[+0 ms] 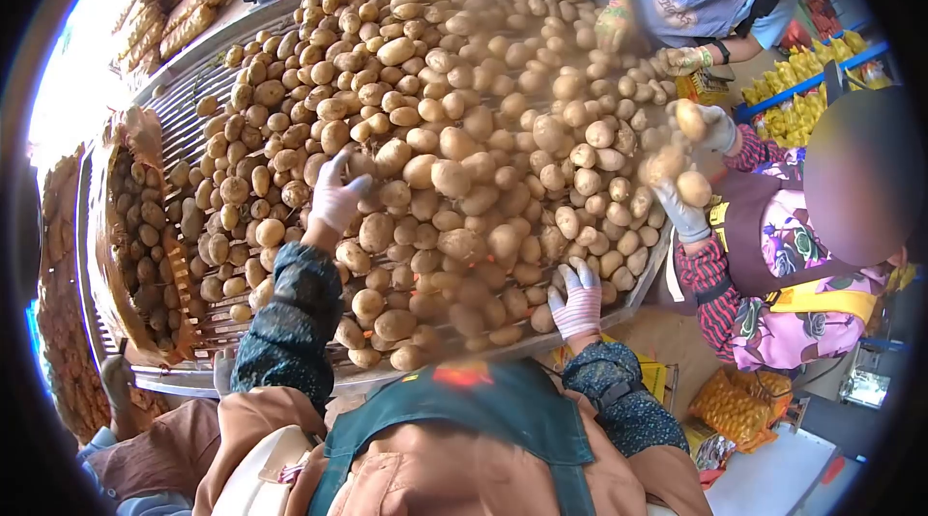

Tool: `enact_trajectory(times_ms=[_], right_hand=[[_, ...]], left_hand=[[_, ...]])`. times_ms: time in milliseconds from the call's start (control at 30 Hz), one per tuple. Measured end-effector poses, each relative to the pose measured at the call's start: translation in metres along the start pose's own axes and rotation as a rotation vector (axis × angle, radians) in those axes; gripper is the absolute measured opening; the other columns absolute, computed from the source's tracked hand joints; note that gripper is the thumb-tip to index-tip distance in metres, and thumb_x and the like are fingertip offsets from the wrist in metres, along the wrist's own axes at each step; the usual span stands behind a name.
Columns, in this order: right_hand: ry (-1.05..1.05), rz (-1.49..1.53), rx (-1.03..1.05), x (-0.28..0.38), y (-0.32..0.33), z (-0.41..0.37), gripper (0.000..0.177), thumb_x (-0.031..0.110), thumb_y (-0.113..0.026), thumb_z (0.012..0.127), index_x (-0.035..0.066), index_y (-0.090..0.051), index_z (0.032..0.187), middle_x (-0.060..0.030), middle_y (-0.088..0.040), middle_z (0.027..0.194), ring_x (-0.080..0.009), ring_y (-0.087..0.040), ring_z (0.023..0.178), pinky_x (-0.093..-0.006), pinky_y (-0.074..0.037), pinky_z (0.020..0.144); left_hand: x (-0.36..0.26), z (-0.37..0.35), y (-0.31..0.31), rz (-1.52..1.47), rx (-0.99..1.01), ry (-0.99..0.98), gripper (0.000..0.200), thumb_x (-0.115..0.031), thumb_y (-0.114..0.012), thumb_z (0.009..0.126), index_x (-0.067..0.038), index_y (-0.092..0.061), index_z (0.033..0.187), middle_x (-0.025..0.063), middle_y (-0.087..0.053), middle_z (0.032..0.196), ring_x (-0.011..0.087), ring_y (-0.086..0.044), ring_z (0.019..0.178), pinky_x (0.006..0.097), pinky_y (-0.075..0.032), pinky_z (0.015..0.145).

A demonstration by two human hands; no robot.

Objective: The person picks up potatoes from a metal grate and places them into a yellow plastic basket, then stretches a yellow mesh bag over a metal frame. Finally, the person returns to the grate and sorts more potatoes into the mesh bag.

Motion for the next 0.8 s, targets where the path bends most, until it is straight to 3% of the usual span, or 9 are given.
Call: enact_trajectory(times_ms=[67, 133, 200, 233, 333, 367, 467, 667, 800], right_hand=[[-0.009, 0.003, 0.003, -0.002, -0.002, 0.0, 0.047, 0.014, -0.076, 0.072, 0.001, -0.065, 0.116, -0.0191, -0.053, 0.13, -0.0405, -0.049, 0.12, -0.0474, -0.042, 0.105], [-0.016, 0.008, -0.003, -0.001, 0.002, -0.002, 0.047, 0.013, -0.076, 0.072, 0.001, -0.065, 0.116, -0.019, -0.053, 0.13, -0.0404, -0.049, 0.12, -0.0473, -0.042, 0.105], [-0.021, 0.014, -0.005, 0.001, 0.003, -0.006, 0.046, 0.013, -0.076, 0.072, 0.0, -0.065, 0.115, -0.019, -0.053, 0.13, -0.0403, -0.049, 0.12, -0.0473, -0.042, 0.105], [-0.023, 0.015, -0.002, 0.001, 0.006, -0.006, 0.046, 0.012, -0.076, 0.072, 0.0, -0.065, 0.115, -0.019, -0.053, 0.131, -0.0403, -0.049, 0.121, -0.0474, -0.042, 0.105], [-0.014, 0.007, 0.0, -0.001, 0.013, -0.007, 0.046, 0.013, -0.077, 0.071, 0.0, -0.066, 0.114, -0.019, -0.053, 0.129, -0.0405, -0.05, 0.12, -0.048, -0.042, 0.105], [-0.008, 0.007, 0.004, -0.002, 0.018, -0.005, 0.046, 0.013, -0.077, 0.071, 0.0, -0.066, 0.114, -0.0191, -0.054, 0.129, -0.0406, -0.05, 0.12, -0.0482, -0.042, 0.105], [-0.004, 0.003, 0.005, -0.002, 0.027, -0.005, 0.046, 0.014, -0.077, 0.071, 0.0, -0.066, 0.113, -0.0196, -0.054, 0.129, -0.041, -0.05, 0.119, -0.0488, -0.042, 0.105], [-0.041, 0.002, 0.024, 0.001, 0.042, -0.007, 0.046, 0.014, -0.077, 0.071, 0.001, -0.066, 0.113, -0.0195, -0.054, 0.129, -0.0409, -0.05, 0.119, -0.0481, -0.042, 0.105], [-0.039, -0.004, 0.032, 0.001, 0.039, -0.008, 0.046, 0.014, -0.077, 0.071, 0.0, -0.065, 0.114, -0.0196, -0.054, 0.129, -0.0405, -0.05, 0.119, -0.0476, -0.042, 0.105]], left_hand=[[-0.002, -0.018, 0.0, -0.784, 0.42, 0.253, 0.048, -0.014, -0.076, 0.083, -0.003, -0.062, 0.127, 0.0065, -0.067, 0.109, 0.015, -0.064, 0.098, 0.03, -0.054, 0.087], [-0.02, -0.034, 0.008, -0.832, 0.391, 0.272, 0.039, -0.012, -0.075, 0.085, -0.003, -0.066, 0.121, 0.0057, -0.068, 0.107, 0.0138, -0.064, 0.097, 0.0297, -0.053, 0.087], [0.013, -0.017, 0.007, -0.632, 0.061, 0.247, 0.033, -0.01, -0.074, 0.086, 0.0, -0.067, 0.117, 0.0077, -0.069, 0.109, 0.014, -0.065, 0.096, 0.0288, -0.053, 0.086], [-0.006, -0.012, 0.017, -0.325, -0.051, 0.141, 0.04, -0.014, -0.076, 0.084, 0.001, -0.064, 0.119, 0.0127, -0.07, 0.109, 0.0216, -0.067, 0.095, 0.0321, -0.054, 0.086], [-0.007, 0.01, 0.008, 0.279, -0.046, -0.161, 0.049, -0.016, -0.077, 0.081, -0.001, -0.06, 0.124, 0.0183, -0.069, 0.108, 0.0319, -0.067, 0.097, 0.0372, -0.054, 0.087], [-0.004, 0.012, 0.006, 0.358, 0.025, -0.104, 0.058, -0.024, -0.077, 0.08, -0.005, -0.055, 0.13, 0.0225, -0.068, 0.11, 0.0393, -0.065, 0.102, 0.0423, -0.052, 0.09], [-0.054, 0.012, 0.021, 0.513, 0.259, 0.251, 0.049, -0.026, -0.07, 0.082, -0.01, -0.058, 0.127, 0.0208, -0.068, 0.109, 0.0379, -0.064, 0.106, 0.0437, -0.051, 0.09], [-0.039, 0.008, 0.007, 0.557, 0.219, 0.213, 0.063, -0.037, -0.073, 0.083, -0.004, -0.054, 0.133, 0.0245, -0.068, 0.11, 0.0394, -0.065, 0.106, 0.0432, -0.053, 0.09], [-0.038, 0.01, 0.011, 0.433, 0.183, 0.101, 0.054, -0.026, -0.072, 0.085, -0.003, -0.056, 0.132, 0.0253, -0.067, 0.113, 0.0396, -0.064, 0.107, 0.0427, -0.052, 0.092]])
Point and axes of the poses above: each hand's wrist, its own z-axis towards the middle knuckle, its own y-axis out of the back of the hand, x = y × z, the point moved 3 cm from there along z, towards the middle knuckle
